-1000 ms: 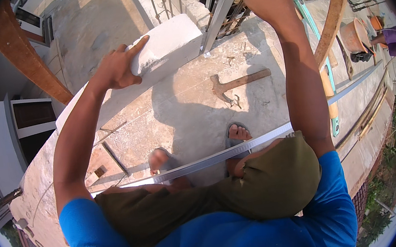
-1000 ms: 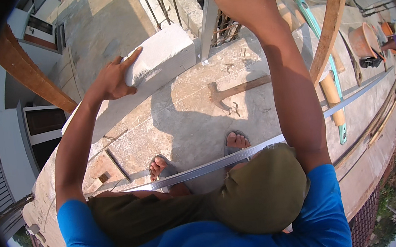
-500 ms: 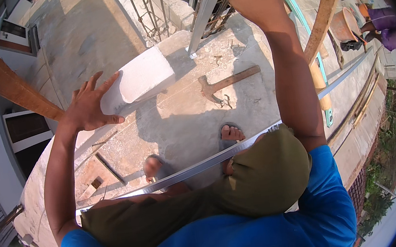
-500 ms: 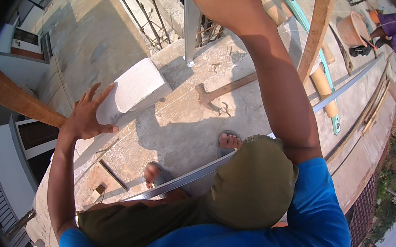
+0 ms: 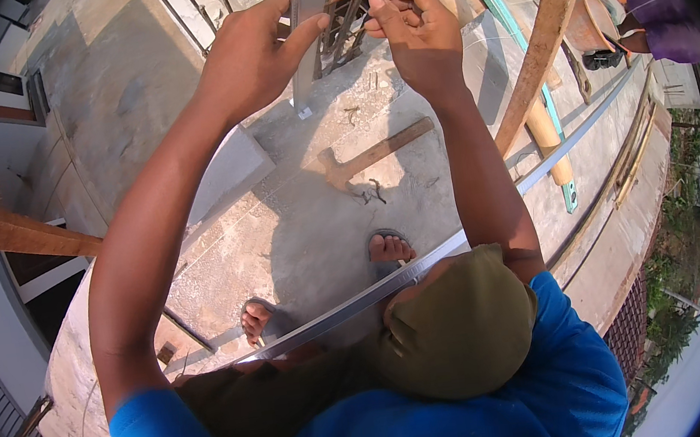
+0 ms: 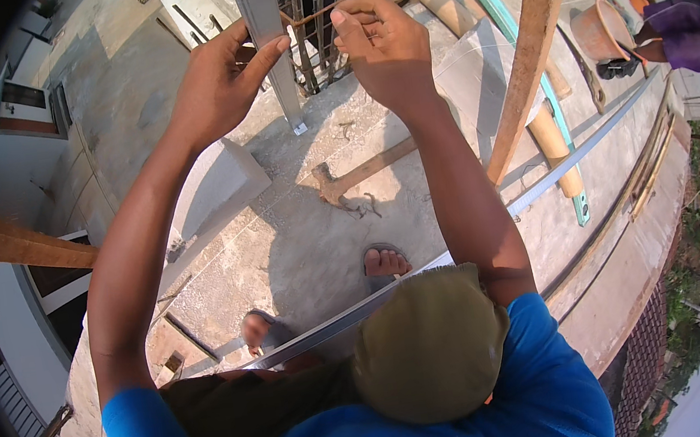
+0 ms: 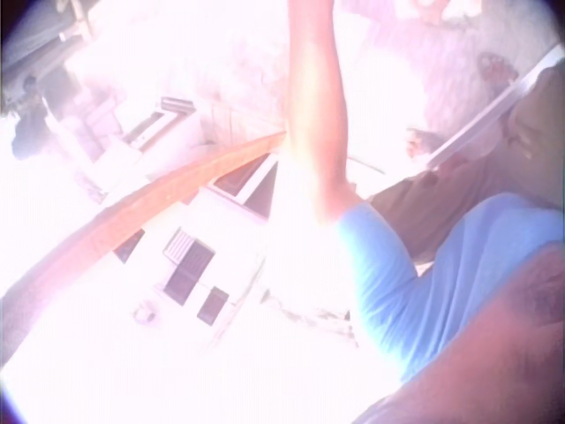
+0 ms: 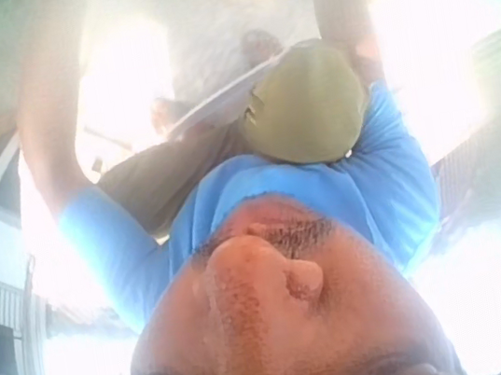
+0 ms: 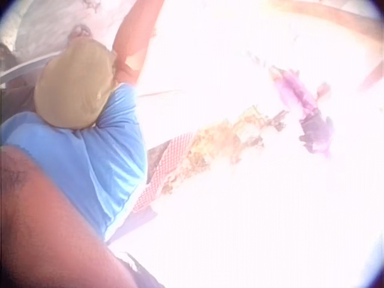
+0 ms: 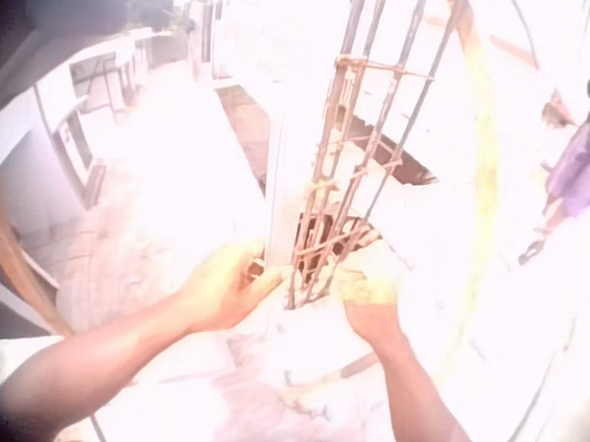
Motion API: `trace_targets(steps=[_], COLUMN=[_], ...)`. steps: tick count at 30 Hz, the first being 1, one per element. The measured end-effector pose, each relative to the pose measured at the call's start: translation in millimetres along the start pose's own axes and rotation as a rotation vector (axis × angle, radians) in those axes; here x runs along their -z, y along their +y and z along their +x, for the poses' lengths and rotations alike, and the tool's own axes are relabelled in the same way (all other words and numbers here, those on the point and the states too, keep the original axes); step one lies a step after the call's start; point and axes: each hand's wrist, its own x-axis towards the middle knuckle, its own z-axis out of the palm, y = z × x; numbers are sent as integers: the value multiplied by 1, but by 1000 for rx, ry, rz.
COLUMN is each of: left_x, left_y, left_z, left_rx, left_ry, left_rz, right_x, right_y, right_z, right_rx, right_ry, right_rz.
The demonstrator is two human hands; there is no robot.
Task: The person positions a white foam block and a wooden plank against a vertical rebar column on a construction site. They then lift a long metal bar and secure it to the rebar using wire ties, twisting the wire with their hands to fasten the bar in place.
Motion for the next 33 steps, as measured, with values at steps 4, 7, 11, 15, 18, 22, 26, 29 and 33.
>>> trace_targets(steps=[4,7,11,15,18,22,26,29,33], left_x=[-8,-3,-3,-4,-7,-19,-25,-30,-35], left_y=[0,0,3,-1,-6,-22,-33,-35,-41], left_z=[3,3,-1,-1,-1,0,5,2,1], left_rx=[-101,-71,-23,11,14,18,3,-8,-27], left_ry=[36,-2,-28,-62,-92,-128,-175,-196,-156], left_rz=[-36,-37,-84,-85,-110,-247,-362,-408,-478], right_x=[47,35,20,15,10,6,5,4,-10], right_y=[170,220,247,239,226,218,189,164,107], right_z=[-33,-39,-42,-36,-35,-29,-45,-61,-59], right_rx=[-328,-452,-525,-504,-353,-327,-465,-622,-633], right_ry=[-196,-275,-197,-334,-457,-467,-293,-192,-113], right_rz=[-560,-732,-887,-1028,-1132,-1077,-444,30,444])
